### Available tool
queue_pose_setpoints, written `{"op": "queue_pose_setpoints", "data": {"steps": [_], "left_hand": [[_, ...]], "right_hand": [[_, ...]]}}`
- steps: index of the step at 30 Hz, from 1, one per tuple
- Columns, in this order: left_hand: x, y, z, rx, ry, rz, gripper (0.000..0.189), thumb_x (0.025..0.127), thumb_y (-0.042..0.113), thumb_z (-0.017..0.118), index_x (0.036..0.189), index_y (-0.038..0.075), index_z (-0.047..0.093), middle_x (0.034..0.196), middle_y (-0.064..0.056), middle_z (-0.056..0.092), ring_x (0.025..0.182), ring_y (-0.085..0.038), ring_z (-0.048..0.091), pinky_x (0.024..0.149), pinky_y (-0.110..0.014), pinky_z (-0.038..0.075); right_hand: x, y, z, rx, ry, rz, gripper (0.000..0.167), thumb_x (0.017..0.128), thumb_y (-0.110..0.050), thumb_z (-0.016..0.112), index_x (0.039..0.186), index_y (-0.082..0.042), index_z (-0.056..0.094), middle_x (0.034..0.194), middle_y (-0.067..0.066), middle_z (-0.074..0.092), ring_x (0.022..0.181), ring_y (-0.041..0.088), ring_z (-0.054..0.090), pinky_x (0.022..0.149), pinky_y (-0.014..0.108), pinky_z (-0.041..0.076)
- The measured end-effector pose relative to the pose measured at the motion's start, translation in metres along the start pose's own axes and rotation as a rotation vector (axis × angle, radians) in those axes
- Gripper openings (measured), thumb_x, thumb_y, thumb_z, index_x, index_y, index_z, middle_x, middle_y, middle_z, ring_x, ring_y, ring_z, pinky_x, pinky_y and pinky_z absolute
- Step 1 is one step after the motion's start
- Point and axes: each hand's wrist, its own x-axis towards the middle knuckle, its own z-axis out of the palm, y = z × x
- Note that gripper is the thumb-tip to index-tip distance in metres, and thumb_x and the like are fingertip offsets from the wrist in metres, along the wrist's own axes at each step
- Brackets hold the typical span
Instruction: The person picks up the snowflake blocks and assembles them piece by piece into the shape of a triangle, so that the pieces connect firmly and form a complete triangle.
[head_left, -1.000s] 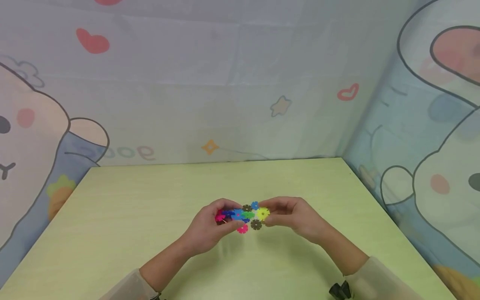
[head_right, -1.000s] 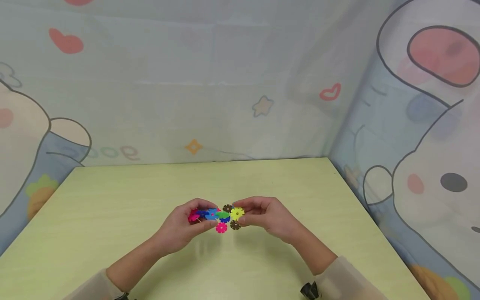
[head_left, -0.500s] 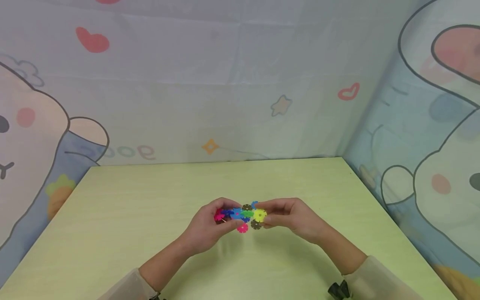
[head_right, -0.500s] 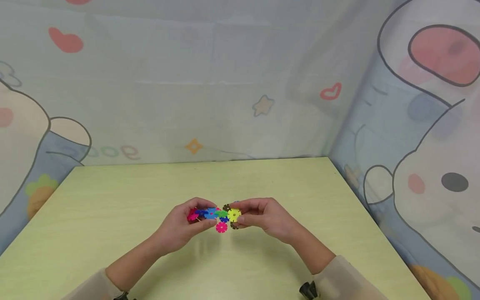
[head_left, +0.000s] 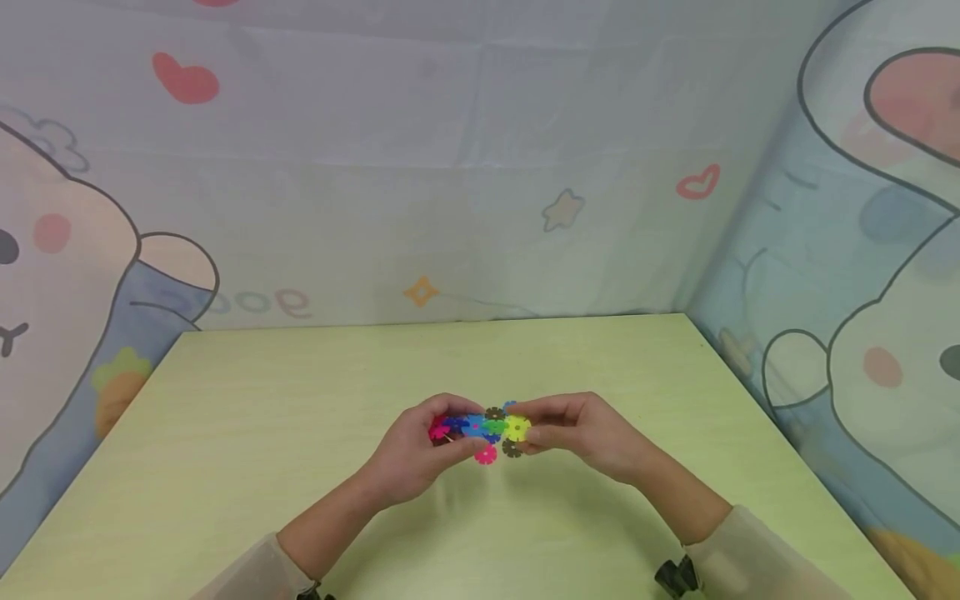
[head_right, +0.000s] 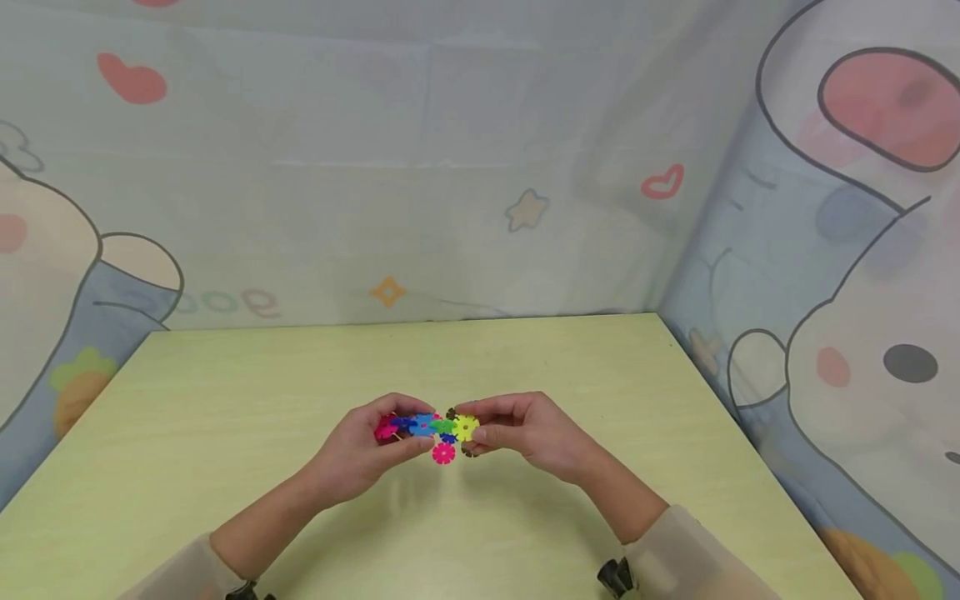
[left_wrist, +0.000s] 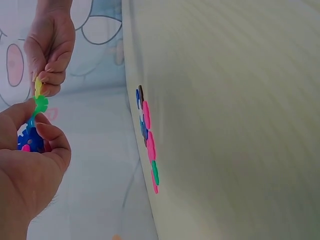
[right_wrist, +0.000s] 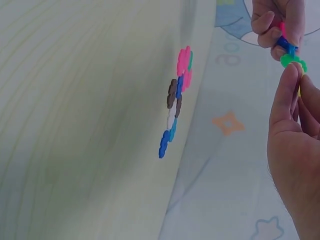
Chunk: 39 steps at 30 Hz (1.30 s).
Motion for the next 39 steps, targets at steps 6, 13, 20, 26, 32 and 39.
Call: {"op": "queue_pose_setpoints", "data": {"steps": [6, 13, 20, 26, 32, 39], "left_hand": [[-0.001, 0.002, 0.001, 0.005, -0.007, 0.007, 0.04, 0.102, 0.024, 0.082, 0.135, 0.007, 0.069, 0.123, -0.012, 0.073, 0.105, -0.021, 0.073, 0.091, -0.022, 0.062], [-0.001, 0.001, 0.001, 0.003, -0.006, 0.008, 0.039, 0.102, 0.023, 0.081, 0.135, 0.007, 0.068, 0.125, -0.017, 0.074, 0.106, -0.02, 0.073, 0.092, -0.023, 0.062], [-0.002, 0.0, 0.001, 0.012, -0.02, 0.002, 0.039, 0.104, 0.022, 0.079, 0.137, 0.006, 0.066, 0.124, -0.014, 0.072, 0.107, -0.021, 0.072, 0.092, -0.022, 0.062], [-0.004, -0.002, 0.001, 0.071, -0.034, 0.012, 0.036, 0.104, 0.02, 0.078, 0.136, 0.007, 0.065, 0.125, -0.011, 0.066, 0.103, -0.021, 0.068, 0.086, -0.021, 0.06], [-0.002, 0.001, -0.002, 0.159, 0.009, 0.012, 0.051, 0.099, 0.023, 0.084, 0.143, 0.014, 0.061, 0.138, -0.013, 0.053, 0.101, -0.021, 0.065, 0.08, -0.025, 0.058], [0.001, 0.004, -0.001, -0.057, 0.102, -0.073, 0.063, 0.101, 0.021, 0.08, 0.153, 0.015, 0.045, 0.142, -0.012, 0.057, 0.109, -0.022, 0.071, 0.092, -0.034, 0.063]], "right_hand": [[0.002, 0.002, 0.005, 0.019, 0.01, -0.022, 0.041, 0.107, -0.017, 0.073, 0.145, -0.004, 0.07, 0.132, 0.016, 0.079, 0.116, 0.049, 0.077, 0.102, 0.032, 0.063], [0.004, 0.003, 0.008, 0.024, 0.034, -0.032, 0.039, 0.107, -0.014, 0.072, 0.144, -0.003, 0.071, 0.13, 0.019, 0.079, 0.112, 0.046, 0.079, 0.1, 0.032, 0.064], [0.004, 0.003, 0.012, 0.038, 0.045, -0.031, 0.039, 0.105, -0.01, 0.073, 0.142, 0.003, 0.07, 0.131, 0.02, 0.078, 0.101, 0.027, 0.083, 0.097, 0.035, 0.066], [0.003, 0.005, 0.017, 0.034, 0.052, -0.009, 0.04, 0.104, -0.007, 0.075, 0.141, 0.006, 0.069, 0.119, 0.015, 0.079, 0.097, 0.02, 0.082, 0.094, 0.037, 0.067], [-0.001, 0.008, 0.025, 0.04, 0.04, 0.031, 0.04, 0.102, -0.011, 0.078, 0.14, 0.001, 0.069, 0.106, 0.011, 0.075, 0.106, 0.037, 0.081, 0.097, 0.039, 0.066], [0.0, 0.011, 0.032, 0.058, 0.035, 0.028, 0.039, 0.103, -0.012, 0.077, 0.135, 0.005, 0.064, 0.109, 0.014, 0.073, 0.11, 0.045, 0.079, 0.098, 0.041, 0.066]]}}
